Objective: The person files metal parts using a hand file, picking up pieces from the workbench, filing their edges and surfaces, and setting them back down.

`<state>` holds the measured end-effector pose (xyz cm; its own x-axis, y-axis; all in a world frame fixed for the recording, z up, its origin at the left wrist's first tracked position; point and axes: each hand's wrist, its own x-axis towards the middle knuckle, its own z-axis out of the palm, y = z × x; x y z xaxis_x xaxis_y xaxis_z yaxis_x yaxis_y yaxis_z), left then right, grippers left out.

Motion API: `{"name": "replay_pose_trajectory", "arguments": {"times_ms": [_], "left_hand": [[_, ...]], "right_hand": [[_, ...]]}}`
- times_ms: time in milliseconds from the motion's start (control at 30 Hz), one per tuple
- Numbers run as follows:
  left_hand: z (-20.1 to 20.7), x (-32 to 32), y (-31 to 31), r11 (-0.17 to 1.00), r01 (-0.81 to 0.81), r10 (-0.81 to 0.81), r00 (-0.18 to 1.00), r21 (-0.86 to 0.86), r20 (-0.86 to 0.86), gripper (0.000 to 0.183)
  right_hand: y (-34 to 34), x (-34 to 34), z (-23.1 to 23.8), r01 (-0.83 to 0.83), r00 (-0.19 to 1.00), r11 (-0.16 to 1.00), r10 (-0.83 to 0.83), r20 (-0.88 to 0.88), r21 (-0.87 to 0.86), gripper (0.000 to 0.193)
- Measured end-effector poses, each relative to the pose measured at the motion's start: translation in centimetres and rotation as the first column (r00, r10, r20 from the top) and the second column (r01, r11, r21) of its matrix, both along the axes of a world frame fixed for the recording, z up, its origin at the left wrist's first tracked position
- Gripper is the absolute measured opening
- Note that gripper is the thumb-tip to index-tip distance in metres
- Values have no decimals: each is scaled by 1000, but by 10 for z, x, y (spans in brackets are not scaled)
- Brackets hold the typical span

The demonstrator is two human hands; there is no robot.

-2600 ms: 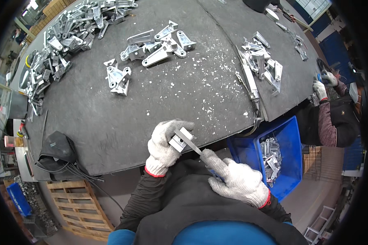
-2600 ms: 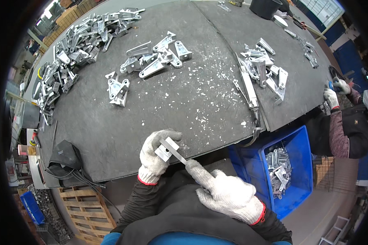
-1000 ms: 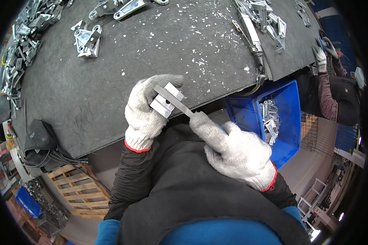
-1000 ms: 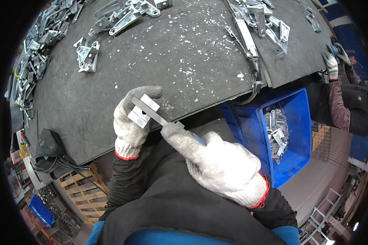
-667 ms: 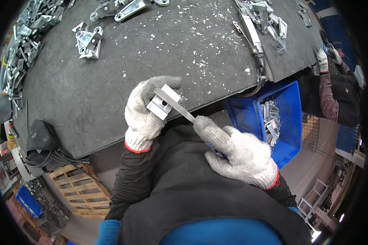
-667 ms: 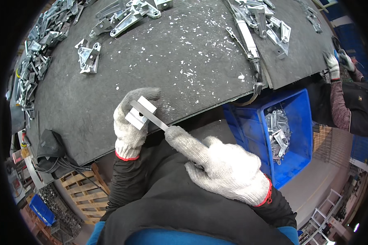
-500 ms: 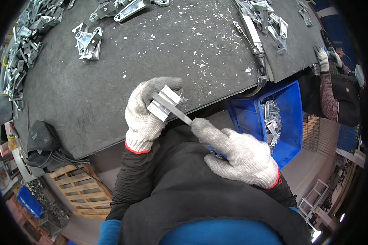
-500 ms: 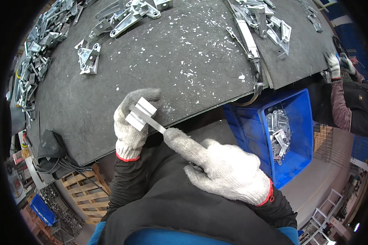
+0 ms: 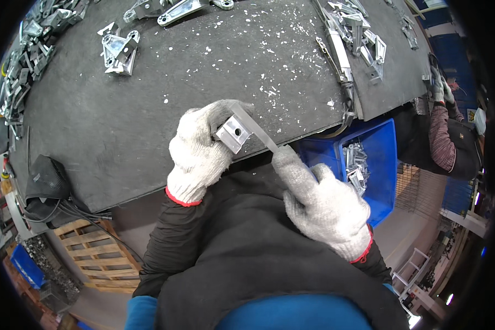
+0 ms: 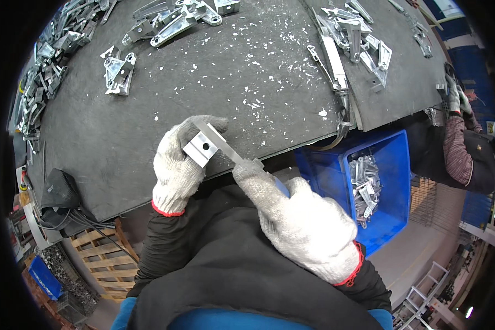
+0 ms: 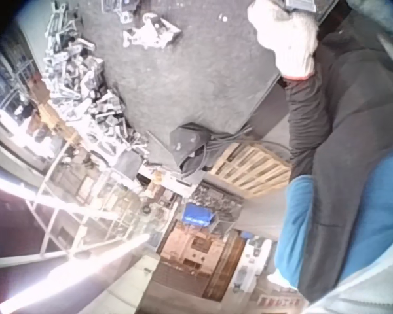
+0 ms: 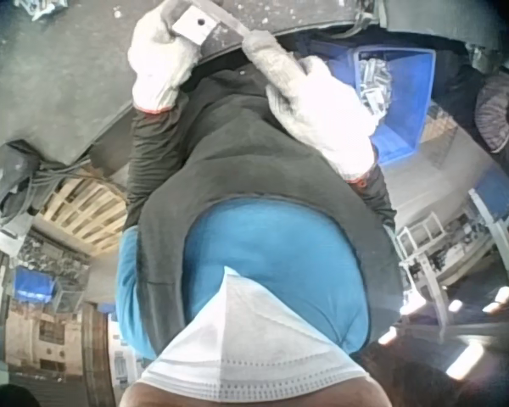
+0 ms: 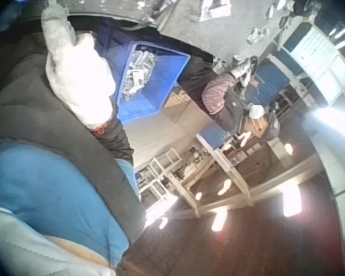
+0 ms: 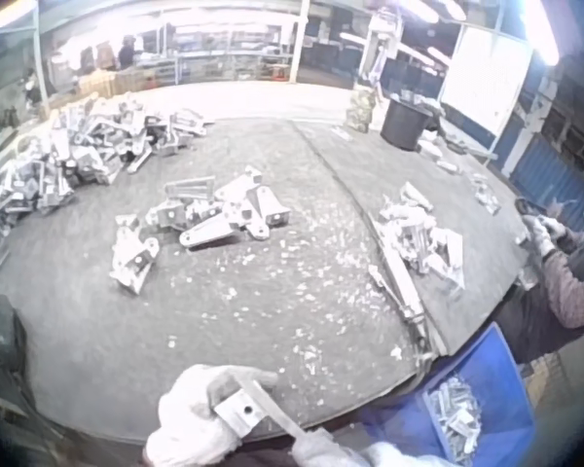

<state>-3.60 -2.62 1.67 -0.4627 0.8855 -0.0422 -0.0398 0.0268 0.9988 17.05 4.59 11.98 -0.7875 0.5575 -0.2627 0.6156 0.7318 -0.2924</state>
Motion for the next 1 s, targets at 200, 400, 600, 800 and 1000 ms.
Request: {"name": "replay_pose_trajectory", "arguments": {"times_ms": [200, 400, 600, 800, 1000], "left_hand": [[12, -1, 4, 999, -25, 20, 988, -33, -155, 33], [4, -4, 3, 999, 35, -36, 998, -28, -50, 32], [-2, -3, 1, 1000, -5, 5, 1000, 12, -15, 37], [-4, -1, 0, 990, -32, 26, 999, -141, -45, 36], [-4, -1, 3, 999, -50, 49, 998, -5, -25, 31]], "right_hand": [[-1, -5, -5, -77, 990, 987, 59, 132, 141, 66], [-2, -2, -12, -91, 984, 984, 66, 165, 155, 66], [-2, -7, -6, -76, 988, 990, 59, 141, 120, 67], [2, -8, -12, -69, 993, 978, 48, 110, 195, 64], [-1, -11, -2, -87, 988, 985, 66, 136, 152, 70]]}}
